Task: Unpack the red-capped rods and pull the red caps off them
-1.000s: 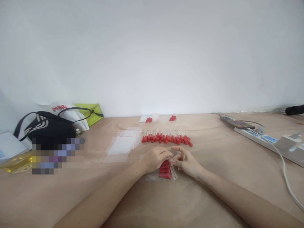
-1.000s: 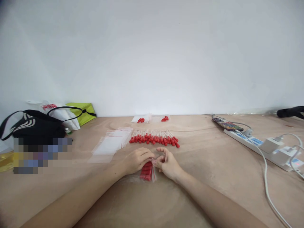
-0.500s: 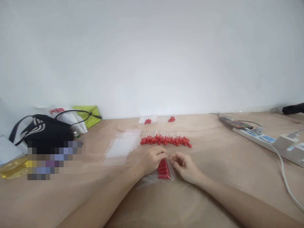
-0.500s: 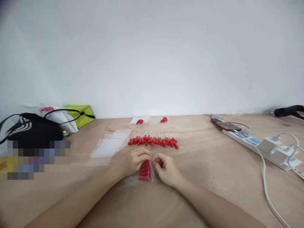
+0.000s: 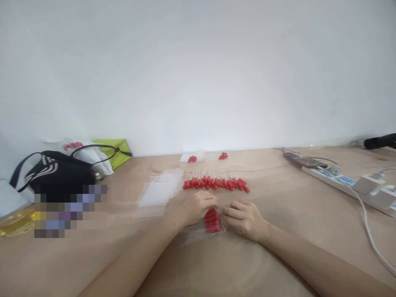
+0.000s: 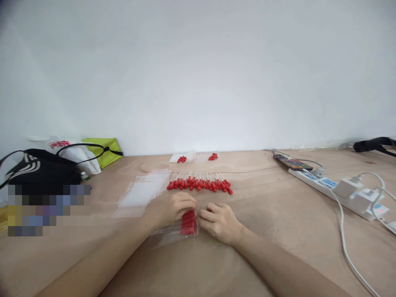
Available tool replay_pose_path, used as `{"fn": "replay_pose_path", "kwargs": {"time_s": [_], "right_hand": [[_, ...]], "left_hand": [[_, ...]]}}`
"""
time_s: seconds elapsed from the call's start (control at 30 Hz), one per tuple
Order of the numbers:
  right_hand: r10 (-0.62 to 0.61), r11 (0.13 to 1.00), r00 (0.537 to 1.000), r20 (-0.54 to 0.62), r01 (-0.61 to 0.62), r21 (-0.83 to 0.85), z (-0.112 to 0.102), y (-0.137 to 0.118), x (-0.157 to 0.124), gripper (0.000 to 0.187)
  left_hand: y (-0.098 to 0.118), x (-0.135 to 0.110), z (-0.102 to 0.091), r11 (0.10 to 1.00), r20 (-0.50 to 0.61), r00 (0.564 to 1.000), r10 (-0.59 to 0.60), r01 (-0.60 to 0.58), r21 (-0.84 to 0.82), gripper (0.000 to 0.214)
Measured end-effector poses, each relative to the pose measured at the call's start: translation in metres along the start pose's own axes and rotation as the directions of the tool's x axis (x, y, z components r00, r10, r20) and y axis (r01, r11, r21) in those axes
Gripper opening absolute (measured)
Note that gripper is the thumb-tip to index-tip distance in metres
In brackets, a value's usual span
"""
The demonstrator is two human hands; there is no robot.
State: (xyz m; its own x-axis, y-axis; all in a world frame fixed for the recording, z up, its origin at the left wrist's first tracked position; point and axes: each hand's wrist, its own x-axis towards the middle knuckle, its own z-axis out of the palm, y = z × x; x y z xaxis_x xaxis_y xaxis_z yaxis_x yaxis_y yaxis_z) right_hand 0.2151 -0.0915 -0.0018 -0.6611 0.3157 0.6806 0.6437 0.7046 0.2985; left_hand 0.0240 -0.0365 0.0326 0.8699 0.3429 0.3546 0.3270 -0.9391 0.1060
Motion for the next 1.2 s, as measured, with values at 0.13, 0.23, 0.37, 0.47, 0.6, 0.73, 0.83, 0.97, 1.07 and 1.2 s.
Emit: {"fn": "replay_pose_path", "kwargs": {"time_s": [0.13, 0.23, 0.37, 0.47, 0.6, 0.73, 0.83, 0.97, 1.07, 1.2], "right_hand": [[-0.003, 1.000, 1.000, 0.000, 0.003, -0.009, -0.002, 0.000, 0.001, 0.027], [-0.003, 1.000, 1.000, 0.014, 0.003, 0.000, -0.002, -0.001, 0.001, 0.027], [-0.046, 0.999, 0.997, 0.058, 0.045, 0.014, 0.000, -0.001, 0.001, 0.030], [-0.079, 0.996, 0.991, 0.109, 0.075, 0.037, 0.001, 0.001, 0.000, 0.033], [-0.077, 0.992, 0.979, 0.191, 0.055, 0.114, 0.000, 0.005, -0.001, 0.027], [-0.008, 0.972, 0.960, 0.281, -0.058, 0.226, -0.008, 0.006, 0.001, 0.018], [0.069, 0.931, 0.941, 0.330, -0.180, 0.318, -0.014, 0.006, 0.002, 0.013], [0.167, 0.817, 0.892, 0.421, -0.364, 0.447, -0.017, 0.008, 0.000, 0.010], [0.303, 0.660, 0.829, 0.470, -0.538, 0.524, -0.013, 0.007, -0.001, 0.018], [0.463, 0.427, 0.703, 0.541, -0.711, 0.559, -0.004, 0.001, 0.004, 0.022]], "left_hand": [[-0.002, 0.001, 0.006, 0.993, 0.004, 0.994, 0.113, -0.113, 0.017, 0.024], [0.000, 0.002, 0.008, 0.978, -0.033, 0.982, 0.184, -0.180, 0.101, 0.028], [0.003, 0.003, 0.007, 0.926, 0.065, 0.949, 0.309, -0.316, 0.206, 0.029], [0.004, 0.004, 0.004, 0.901, 0.125, 0.933, 0.336, -0.358, 0.244, 0.031], [0.000, 0.004, -0.004, 0.892, 0.146, 0.926, 0.348, -0.375, 0.253, 0.032], [-0.010, 0.003, -0.014, 0.917, 0.099, 0.945, 0.312, -0.327, 0.230, 0.027], [-0.009, 0.001, -0.016, 0.962, 0.059, 0.975, 0.215, -0.222, 0.160, 0.027], [0.004, -0.015, -0.015, 0.989, 0.028, 0.990, -0.138, 0.140, -0.052, 0.028], [0.010, -0.039, -0.015, 0.913, 0.098, 0.931, -0.351, 0.364, -0.182, 0.046], [0.012, -0.065, -0.014, 0.837, 0.203, 0.877, -0.435, 0.477, -0.269, 0.062]]}}
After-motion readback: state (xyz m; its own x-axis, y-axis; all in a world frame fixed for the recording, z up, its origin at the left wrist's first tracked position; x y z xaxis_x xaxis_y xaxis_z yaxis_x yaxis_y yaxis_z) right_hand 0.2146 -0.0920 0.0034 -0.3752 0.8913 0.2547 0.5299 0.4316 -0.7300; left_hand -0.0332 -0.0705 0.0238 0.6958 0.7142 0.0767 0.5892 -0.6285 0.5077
